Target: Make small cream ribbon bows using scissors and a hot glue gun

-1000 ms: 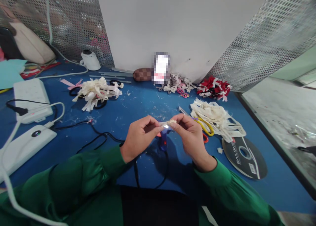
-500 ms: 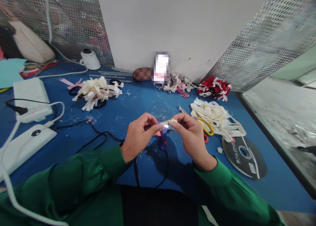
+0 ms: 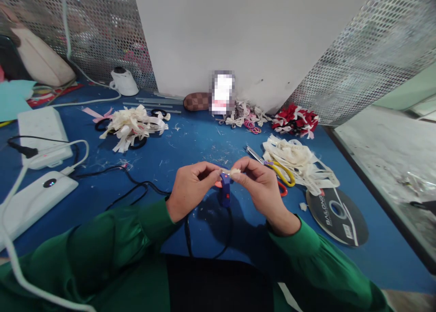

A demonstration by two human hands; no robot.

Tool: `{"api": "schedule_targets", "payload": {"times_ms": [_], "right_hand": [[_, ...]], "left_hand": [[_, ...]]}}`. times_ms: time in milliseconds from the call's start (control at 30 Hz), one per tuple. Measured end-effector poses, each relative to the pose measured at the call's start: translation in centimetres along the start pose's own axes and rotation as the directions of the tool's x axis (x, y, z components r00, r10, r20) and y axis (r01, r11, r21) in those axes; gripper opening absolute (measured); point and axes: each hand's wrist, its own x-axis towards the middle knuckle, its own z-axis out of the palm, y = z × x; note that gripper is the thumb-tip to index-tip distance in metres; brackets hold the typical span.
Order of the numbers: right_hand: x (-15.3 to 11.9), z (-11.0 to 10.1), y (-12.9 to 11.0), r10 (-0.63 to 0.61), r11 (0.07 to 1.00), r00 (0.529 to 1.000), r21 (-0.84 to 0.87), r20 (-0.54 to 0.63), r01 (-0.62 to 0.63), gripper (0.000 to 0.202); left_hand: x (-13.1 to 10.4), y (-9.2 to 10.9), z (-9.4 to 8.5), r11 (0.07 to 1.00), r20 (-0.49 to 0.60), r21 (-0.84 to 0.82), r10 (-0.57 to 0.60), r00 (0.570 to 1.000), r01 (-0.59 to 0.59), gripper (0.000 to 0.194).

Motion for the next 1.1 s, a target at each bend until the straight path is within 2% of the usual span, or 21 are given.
{"api": "schedule_targets", "payload": {"times_ms": [67,100,233,333,500,600,833,1000,1100], "right_hand": [[-0.1,0.1,-0.3,-0.025,1.000,0.994,-0.004,0.110,0.025,0.011],[-0.2,0.2,-0.3,-0.031,0.999,0.991,-0.006,0.126,0.032,0.011],[-0.2,0.5,-0.1,-0.018,1.000,0.999,-0.018,0.033,0.019,0.011],[-0.2,0.5,0.2,-0.037,0.999,0.999,-0.012,0.004,0.037,0.008],[-0.2,0.6,0.4,-0.140,0.988,0.989,-0.068,-0.043,0.137,0.003],[-0.1,0.6,0.6,-0.162,0.984,0.985,-0.082,-0.059,0.157,0.002],[0.1,0.6,0.6,-0.071,0.996,0.998,-0.053,0.001,0.071,0.009],[0.3,0.3,0.7,0.026,1.000,0.998,-0.015,0.060,-0.025,0.016],[0.3,0.3,0.8,-0.019,0.999,0.997,-0.046,0.076,0.023,0.010]], "left_hand": [[-0.1,0.1,0.0,1.000,-0.023,-0.016,-0.026,0.999,0.025,0.010],[-0.1,0.1,0.1,0.999,-0.030,-0.024,-0.028,0.999,0.027,0.010],[-0.4,0.4,0.2,0.994,-0.012,-0.104,-0.031,0.999,0.029,0.009],[-0.6,0.5,0.3,0.991,0.000,-0.132,-0.027,1.000,0.027,0.008],[-0.6,0.3,0.2,0.995,0.033,-0.095,-0.001,0.999,0.005,0.010],[-0.6,0.2,0.0,0.999,0.058,-0.031,0.039,0.998,-0.037,0.013],[-0.4,0.2,-0.4,0.970,0.075,0.107,0.212,0.974,-0.220,0.016],[-0.5,0.2,-0.5,0.962,0.087,0.125,0.232,0.969,-0.242,0.018],[-0.5,0.2,-0.4,0.972,0.102,0.102,0.201,0.974,-0.211,0.018]]}}
